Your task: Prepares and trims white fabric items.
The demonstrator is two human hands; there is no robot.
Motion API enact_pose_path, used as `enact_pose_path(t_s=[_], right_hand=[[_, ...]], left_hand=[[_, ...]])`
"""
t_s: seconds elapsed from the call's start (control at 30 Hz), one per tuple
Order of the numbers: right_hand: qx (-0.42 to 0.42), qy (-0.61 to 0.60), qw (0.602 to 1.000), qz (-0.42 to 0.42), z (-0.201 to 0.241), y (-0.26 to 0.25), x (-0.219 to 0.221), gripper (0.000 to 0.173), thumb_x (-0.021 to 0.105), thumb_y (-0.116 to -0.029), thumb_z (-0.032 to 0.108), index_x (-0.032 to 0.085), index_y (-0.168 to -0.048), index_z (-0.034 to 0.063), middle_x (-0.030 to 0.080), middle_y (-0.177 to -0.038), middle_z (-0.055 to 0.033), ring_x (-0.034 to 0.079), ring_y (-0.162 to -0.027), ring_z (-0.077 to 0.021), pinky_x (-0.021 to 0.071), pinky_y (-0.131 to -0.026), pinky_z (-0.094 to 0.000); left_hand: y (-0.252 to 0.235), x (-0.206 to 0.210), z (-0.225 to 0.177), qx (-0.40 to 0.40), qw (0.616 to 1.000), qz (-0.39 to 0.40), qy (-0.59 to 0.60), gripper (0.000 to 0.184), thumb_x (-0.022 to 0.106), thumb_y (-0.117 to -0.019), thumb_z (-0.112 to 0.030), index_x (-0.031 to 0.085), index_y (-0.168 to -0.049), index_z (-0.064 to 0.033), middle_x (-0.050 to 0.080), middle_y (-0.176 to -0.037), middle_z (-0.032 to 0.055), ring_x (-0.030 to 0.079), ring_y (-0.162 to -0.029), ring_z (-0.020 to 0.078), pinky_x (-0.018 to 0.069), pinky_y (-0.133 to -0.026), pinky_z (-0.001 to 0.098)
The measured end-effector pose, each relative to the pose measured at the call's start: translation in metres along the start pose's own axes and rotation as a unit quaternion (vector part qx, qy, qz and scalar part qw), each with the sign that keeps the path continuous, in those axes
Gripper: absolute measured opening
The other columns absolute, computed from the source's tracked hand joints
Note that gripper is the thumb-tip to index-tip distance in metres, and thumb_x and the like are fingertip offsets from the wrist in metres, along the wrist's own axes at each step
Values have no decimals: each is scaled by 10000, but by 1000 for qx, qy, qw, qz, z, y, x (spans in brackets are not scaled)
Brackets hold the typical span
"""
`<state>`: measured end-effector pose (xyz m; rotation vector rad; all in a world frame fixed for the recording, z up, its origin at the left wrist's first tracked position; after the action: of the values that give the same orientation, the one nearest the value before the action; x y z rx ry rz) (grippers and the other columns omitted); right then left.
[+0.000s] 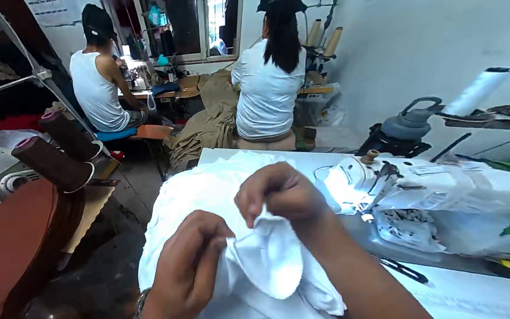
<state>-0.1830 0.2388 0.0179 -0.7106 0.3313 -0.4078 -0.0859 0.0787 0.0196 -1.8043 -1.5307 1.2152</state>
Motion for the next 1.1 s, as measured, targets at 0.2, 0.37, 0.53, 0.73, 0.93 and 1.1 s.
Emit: enact_pose_path(t_s=[0.2,0.37,0.53,0.73,0.93,1.1], right_hand=[[24,-54,998,-11,-17,3,9,136,641,-967,50,714,-1082,50,731,-979,-23,702,-899,-90,588,-806,-260],[80,-47,994,-57,-9,-11,21,95,636,-937,41,676,-1011,85,701,-873,47,659,-799,11,555,-716,-158],[111,-48,991,-64,-16,-10,21,164,584,-925,-33,652,-1006,92,692,-875,53,650,-804,17,548,-723,-154],[166,-63,981,-72,-25,-8,23,240,583,-907,-56,559,-1042,140,656,-857,76,640,-787,21,544,-706,-151],[165,-66,982,-68,-28,-10,23,237,621,-899,-35,531,-1063,110,636,-908,24,618,-772,-14,531,-684,-158],[160,118,960,-195,-8,-6,8,207,654,-883,-8,600,-1046,106,660,-966,38,643,-782,-16,571,-697,-182]], left_hand=[[-1,13,20,-24,998,-37,52,147,521,-1063,-174,647,-1106,-112,645,-1040,-64,615,-942,-27,534,-831,140],[-1,10,23,-34,997,-48,43,115,603,-1023,-173,691,-1073,-120,670,-1009,-64,627,-883,-19,544,-775,139],[-1,6,27,-42,996,-62,43,108,667,-979,-172,731,-1062,-144,692,-1019,-69,655,-903,7,572,-783,165],[1,6,30,-55,995,-76,26,178,667,-971,-140,767,-1118,-130,682,-941,-59,638,-845,3,558,-767,157],[1,4,28,-42,996,-81,17,114,691,-953,-152,763,-1040,-138,649,-901,-67,620,-818,-9,546,-739,138],[4,3,35,-64,990,-123,1,111,651,-974,-169,736,-1038,-135,666,-1070,-55,648,-982,31,572,-834,185]])
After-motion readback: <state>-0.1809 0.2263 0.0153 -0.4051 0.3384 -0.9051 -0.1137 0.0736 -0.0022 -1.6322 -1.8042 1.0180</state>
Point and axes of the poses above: each hand's wrist, its own y-axis away from the middle knuckle, its own x-axis out of the palm, z = x × y, the point moved 7 cm from there along -y, towards the middle knuckle
